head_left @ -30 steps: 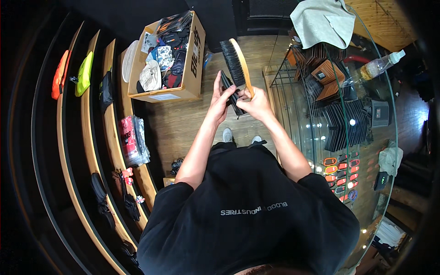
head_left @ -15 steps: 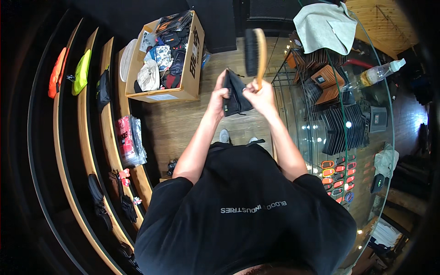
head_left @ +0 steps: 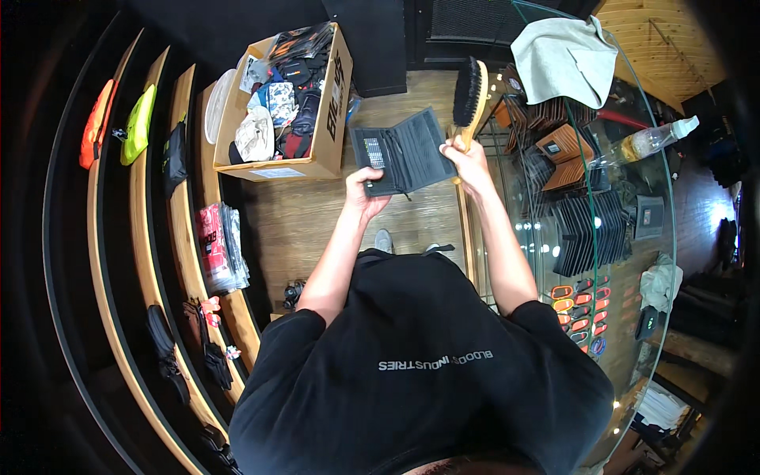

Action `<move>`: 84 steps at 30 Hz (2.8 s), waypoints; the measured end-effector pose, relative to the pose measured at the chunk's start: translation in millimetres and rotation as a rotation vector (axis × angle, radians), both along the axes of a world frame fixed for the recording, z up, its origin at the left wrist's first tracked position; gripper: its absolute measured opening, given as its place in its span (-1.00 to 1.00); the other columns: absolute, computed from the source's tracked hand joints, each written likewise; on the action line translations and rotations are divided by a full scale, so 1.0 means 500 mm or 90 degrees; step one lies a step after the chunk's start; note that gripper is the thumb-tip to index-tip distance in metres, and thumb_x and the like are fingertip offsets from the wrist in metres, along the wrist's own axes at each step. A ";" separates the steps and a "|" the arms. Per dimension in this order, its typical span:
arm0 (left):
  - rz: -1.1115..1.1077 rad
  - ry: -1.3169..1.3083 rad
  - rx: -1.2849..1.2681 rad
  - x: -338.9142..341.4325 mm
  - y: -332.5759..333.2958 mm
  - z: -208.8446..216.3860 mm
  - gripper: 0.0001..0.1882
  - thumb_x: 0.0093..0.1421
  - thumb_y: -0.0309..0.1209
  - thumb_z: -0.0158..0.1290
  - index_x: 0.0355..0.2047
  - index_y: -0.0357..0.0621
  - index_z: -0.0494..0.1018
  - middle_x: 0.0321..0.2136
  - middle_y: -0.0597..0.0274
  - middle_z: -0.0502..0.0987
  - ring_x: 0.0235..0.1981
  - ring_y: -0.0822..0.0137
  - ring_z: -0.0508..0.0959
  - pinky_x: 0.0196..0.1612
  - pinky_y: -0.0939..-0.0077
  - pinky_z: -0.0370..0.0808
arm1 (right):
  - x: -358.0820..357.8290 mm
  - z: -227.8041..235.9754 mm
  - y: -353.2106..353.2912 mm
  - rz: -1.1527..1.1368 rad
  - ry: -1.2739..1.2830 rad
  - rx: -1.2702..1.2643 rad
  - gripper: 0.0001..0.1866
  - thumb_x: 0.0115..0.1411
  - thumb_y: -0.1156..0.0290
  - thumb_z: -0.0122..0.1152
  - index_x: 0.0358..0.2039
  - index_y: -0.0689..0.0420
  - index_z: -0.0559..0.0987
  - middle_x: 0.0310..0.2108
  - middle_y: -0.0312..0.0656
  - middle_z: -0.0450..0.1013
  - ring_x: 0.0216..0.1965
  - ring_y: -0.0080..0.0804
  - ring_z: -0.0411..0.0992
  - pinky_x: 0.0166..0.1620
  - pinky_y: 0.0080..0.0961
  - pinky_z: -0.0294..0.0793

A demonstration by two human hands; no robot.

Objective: Cleaning and inspecting various wallets and small pouches using a cloth and a brush on a store counter.

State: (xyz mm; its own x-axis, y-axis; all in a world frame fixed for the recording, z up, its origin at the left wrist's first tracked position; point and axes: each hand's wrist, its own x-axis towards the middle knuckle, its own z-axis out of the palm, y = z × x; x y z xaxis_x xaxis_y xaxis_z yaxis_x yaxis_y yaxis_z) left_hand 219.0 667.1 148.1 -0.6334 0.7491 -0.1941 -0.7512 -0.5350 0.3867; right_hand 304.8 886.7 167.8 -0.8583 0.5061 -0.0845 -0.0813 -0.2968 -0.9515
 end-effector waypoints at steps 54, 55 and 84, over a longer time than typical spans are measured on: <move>-0.040 -0.064 0.190 -0.002 -0.083 0.077 -0.46 0.33 -0.05 -0.09 0.14 -0.21 0.38 0.09 0.01 0.48 0.11 0.01 0.46 0.23 -0.03 0.28 | 0.031 0.046 -0.069 0.001 -0.131 0.497 -0.56 0.40 0.13 -0.10 -0.41 0.29 0.43 -0.64 0.12 0.35 -0.58 0.03 0.40 -0.47 -0.14 0.30; -0.044 -0.061 0.203 -0.001 -0.078 0.080 -0.45 0.34 -0.06 -0.09 0.16 -0.21 0.35 0.10 0.01 0.46 0.12 0.02 0.46 0.23 -0.04 0.28 | 0.019 0.065 -0.071 -0.022 -0.121 0.482 -0.55 0.39 0.12 -0.09 -0.43 0.27 0.45 -0.64 0.10 0.37 -0.58 0.01 0.41 -0.48 -0.15 0.31; -0.049 0.027 -0.008 -0.066 -0.108 0.040 -0.46 0.38 -0.03 -0.16 0.15 -0.20 0.34 0.07 0.08 0.49 0.04 0.15 0.52 0.16 0.15 0.40 | 0.051 0.077 -0.105 0.091 -0.060 -0.163 -0.60 0.06 0.54 0.41 -0.46 -0.09 0.28 -0.54 -0.52 0.21 -0.68 -0.78 0.17 -0.66 -0.80 0.19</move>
State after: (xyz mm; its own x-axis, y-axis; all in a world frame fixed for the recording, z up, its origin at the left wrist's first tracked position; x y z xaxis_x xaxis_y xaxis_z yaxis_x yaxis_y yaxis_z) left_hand 185.9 613.0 167.9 -0.5816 0.7938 -0.1777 -0.7727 -0.4708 0.4259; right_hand 330.1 834.2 206.2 -0.9012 0.3333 -0.2771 0.0639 -0.5302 -0.8454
